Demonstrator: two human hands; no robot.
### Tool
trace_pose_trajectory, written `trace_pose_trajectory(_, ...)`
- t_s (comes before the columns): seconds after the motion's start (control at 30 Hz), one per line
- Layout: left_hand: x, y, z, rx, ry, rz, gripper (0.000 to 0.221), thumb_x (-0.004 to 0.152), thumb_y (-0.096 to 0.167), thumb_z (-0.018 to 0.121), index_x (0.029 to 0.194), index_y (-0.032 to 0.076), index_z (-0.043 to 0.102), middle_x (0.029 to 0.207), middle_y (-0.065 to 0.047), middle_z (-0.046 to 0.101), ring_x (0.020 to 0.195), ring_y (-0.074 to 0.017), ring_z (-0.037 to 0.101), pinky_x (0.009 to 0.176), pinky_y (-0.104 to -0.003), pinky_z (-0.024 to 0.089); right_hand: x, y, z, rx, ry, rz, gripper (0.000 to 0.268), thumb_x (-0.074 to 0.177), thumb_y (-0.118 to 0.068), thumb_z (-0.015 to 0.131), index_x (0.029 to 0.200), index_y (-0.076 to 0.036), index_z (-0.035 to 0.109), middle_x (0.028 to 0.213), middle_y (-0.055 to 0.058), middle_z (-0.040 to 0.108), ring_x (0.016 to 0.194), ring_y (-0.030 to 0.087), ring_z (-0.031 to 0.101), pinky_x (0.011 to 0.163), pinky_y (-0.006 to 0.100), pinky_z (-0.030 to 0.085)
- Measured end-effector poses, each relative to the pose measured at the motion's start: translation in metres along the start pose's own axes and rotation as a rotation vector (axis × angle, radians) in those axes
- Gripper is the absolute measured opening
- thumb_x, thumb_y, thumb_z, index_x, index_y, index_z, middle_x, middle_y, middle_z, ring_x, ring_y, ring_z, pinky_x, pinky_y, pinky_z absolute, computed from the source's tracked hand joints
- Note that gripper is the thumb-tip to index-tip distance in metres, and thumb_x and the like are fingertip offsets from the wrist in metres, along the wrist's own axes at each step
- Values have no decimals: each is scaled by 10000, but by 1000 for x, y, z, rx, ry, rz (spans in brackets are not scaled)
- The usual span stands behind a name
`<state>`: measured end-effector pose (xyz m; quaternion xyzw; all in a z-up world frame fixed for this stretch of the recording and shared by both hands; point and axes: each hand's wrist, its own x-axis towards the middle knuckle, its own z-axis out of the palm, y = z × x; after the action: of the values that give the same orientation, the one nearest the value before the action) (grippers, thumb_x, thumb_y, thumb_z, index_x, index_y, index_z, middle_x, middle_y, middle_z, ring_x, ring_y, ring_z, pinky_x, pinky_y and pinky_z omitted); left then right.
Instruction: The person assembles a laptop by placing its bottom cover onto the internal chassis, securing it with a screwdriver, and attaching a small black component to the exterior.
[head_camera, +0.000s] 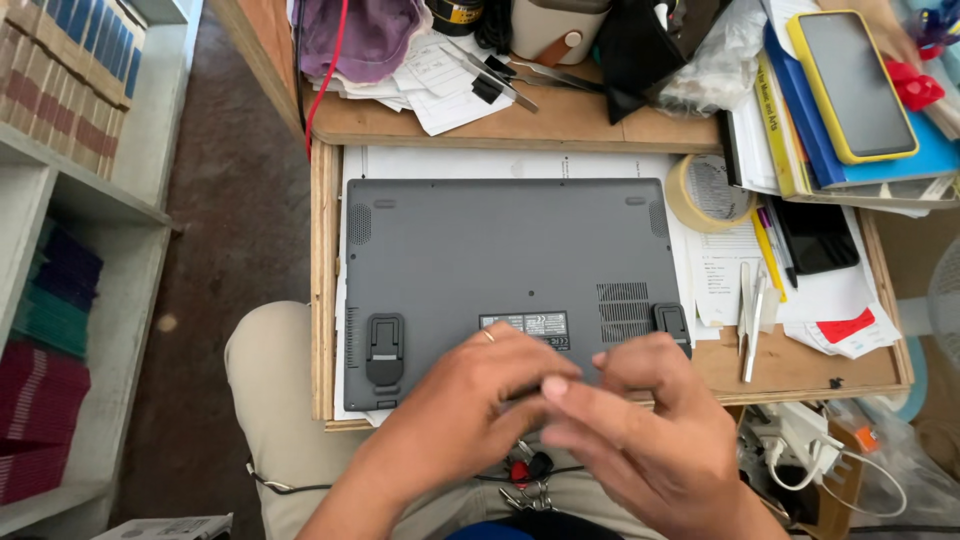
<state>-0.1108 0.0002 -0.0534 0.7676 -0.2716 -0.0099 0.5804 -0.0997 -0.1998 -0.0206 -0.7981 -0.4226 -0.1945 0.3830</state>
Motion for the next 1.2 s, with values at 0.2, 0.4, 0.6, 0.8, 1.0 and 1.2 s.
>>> trace_pose_trajectory(0.2, 1, -6, 3, 63, 94, 78, 161, 981, -12, 607, 837, 60, 613, 790, -20, 665, 742, -246, 594, 803, -346, 483, 8, -4, -3, 175, -63, 13, 318, 958, 19, 643, 1273, -16, 614, 1004, 141, 718, 876, 261, 723, 809, 316, 628)
trace_pose_trajectory(0.4, -1, -8, 3, 93, 45, 67, 238, 947, -124, 484, 803, 56, 546, 688, -24, 501, 712, -252, 471, 795, -343, 452, 10, -1, -6, 188, -132, 47, 305, 998, -7, 549, 1296, -12, 610, 1045, 100, 697, 961, 285, 699, 906, 384, 602)
trace_pose_trajectory(0.6, 0, -2, 0, 83, 16, 28, 199, 984, -34, 489, 867, 59, 620, 827, -10, 677, 845, -260, 550, 788, -353, 475, 19, -3, -8, 115, -125, 17, 172, 935, -54, 654, 1101, -27, 693, 997, 112, 720, 835, 272, 666, 788, 338, 569)
trace_pose_trajectory(0.8, -3, -13, 9, 150, 22, 13, 365, 997, 309, 610, 1246, 52, 685, 1147, -88, 752, 1012, -259, 667, 936, -387, 504, -4, 8, -35, 228, 75, 362, 172, 951, -121, 641, 1090, -22, 667, 989, 97, 765, 945, 213, 748, 1039, 352, 569)
trace_pose_trajectory(1.0, -31, -72, 27, 287, 291, -82, 215, 879, 294, 686, 995, 173, 822, 899, 27, 803, 803, -141, 717, 821, -274, 553, -60, 78, -136, 100, 566, 976, 169, 1053, -51, 515, 1170, 4, 623, 873, 105, 608, 719, 135, 500, 632, 243, 402)
trace_pose_trajectory(1.2, -86, -179, 41, 596, -67, -210, 565, 676, 572, 599, 1201, 488, 790, 1134, 233, 816, 1041, -113, 735, 980, -327, 510, -103, 115, -182, -661, -104, 1380, 144, 928, -206, 699, 1020, -177, 806, 1009, -2, 780, 886, 171, 713, 863, 333, 523)
